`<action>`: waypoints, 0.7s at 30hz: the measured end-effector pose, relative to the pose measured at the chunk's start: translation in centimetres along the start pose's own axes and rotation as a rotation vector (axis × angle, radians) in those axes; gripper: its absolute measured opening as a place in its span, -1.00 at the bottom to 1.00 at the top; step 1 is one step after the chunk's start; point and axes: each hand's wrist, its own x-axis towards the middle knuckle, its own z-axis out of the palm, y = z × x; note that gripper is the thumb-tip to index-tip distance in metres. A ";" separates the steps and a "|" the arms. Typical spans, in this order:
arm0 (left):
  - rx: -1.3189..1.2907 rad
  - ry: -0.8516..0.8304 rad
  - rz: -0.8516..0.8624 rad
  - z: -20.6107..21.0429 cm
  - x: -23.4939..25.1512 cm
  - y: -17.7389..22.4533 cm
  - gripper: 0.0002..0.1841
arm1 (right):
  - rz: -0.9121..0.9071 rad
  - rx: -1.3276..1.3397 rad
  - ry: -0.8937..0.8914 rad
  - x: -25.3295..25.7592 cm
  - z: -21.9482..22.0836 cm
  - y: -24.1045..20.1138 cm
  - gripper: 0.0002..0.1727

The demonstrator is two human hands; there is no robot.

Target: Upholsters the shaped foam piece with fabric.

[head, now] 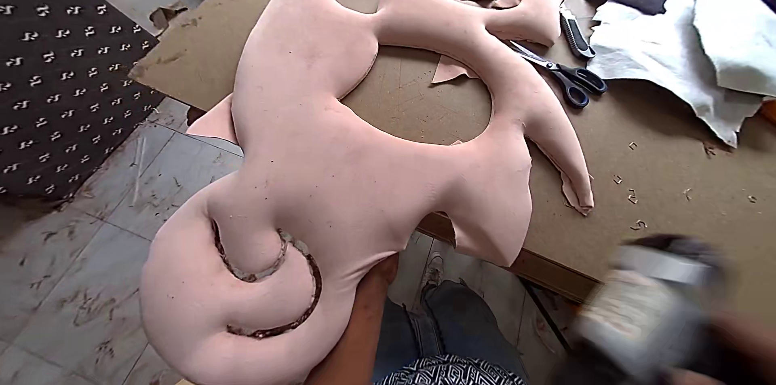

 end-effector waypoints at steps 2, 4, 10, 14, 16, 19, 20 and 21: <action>0.059 0.005 0.041 -0.2 0.5 -0.2 -0.64 | 0.241 0.460 -0.211 2.2 6.0 5.4 -0.69; 0.180 0.014 0.038 -1.1 0.8 0.6 -0.71 | 0.318 0.872 -0.362 3.8 9.8 8.8 -0.78; -0.200 -0.110 0.297 -3.0 2.2 -0.1 -0.84 | 0.213 0.725 -0.463 4.1 10.4 10.1 -0.53; -0.140 0.033 0.288 -1.3 0.1 1.7 -0.85 | 0.533 0.702 -0.632 3.6 14.9 12.0 -0.35; -0.133 0.037 0.290 -1.1 0.0 2.0 -0.81 | 0.664 0.870 -0.567 5.7 17.6 12.9 -0.37; -0.167 -0.100 0.337 -0.9 0.7 2.1 -0.71 | 0.698 1.131 -0.412 11.2 20.3 13.0 -0.64; -0.111 -0.108 0.342 -0.3 0.6 2.7 -0.69 | 0.695 1.183 -0.404 12.9 20.7 12.7 -0.79; 0.000 -0.110 0.333 0.4 0.3 3.5 -0.68 | 0.705 1.216 -0.404 14.2 20.8 12.3 -0.77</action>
